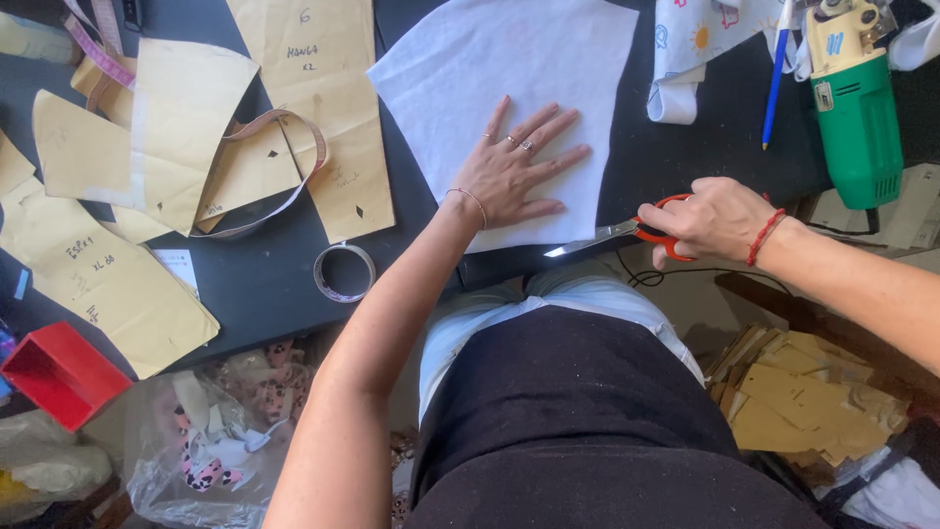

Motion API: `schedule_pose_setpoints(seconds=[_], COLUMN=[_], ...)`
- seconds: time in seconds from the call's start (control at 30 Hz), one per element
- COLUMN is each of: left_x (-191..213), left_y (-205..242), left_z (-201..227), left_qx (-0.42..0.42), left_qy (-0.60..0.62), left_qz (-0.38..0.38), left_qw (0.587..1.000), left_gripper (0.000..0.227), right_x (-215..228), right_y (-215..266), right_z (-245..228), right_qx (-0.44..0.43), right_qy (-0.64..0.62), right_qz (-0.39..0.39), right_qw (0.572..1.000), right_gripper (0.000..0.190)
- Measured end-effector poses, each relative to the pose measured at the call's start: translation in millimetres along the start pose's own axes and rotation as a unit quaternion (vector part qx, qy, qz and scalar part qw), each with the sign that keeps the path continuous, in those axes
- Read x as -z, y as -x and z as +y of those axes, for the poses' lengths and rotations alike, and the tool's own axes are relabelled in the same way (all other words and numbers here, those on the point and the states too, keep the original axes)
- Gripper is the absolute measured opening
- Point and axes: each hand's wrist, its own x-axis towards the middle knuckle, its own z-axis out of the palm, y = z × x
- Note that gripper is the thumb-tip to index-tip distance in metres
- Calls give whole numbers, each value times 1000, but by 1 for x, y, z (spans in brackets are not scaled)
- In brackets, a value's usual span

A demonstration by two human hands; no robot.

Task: The person lays out a piece of patterned fabric on a table and places a paper pattern on top. They use a rotary cutter to cut the fabric along the pattern's edge, then switch to scissors to trim the remaining edges. Finally, they fold the cut fabric piece.

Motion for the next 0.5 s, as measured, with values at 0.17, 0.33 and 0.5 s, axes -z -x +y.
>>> schedule_pose_setpoints(seconds=[0.17,0.33,0.5], left_x=[4,4,7], left_y=[2,2,2], left_z=[0,-1,-1], left_qx=[1,-6,-1], left_qy=[-5,-4,-5], left_qz=[-3,-3,-20], left_qw=[1000,1000,1000], left_gripper=[63,64,63], right_x=[15,4,11], right_y=[-18,-24,-28], right_z=[-7,-15,-14], right_qx=[14,-9,-1], right_qy=[12,-28,-16], right_qz=[-18,-10,1], right_qw=[1000,1000,1000], right_gripper=[69,67,53])
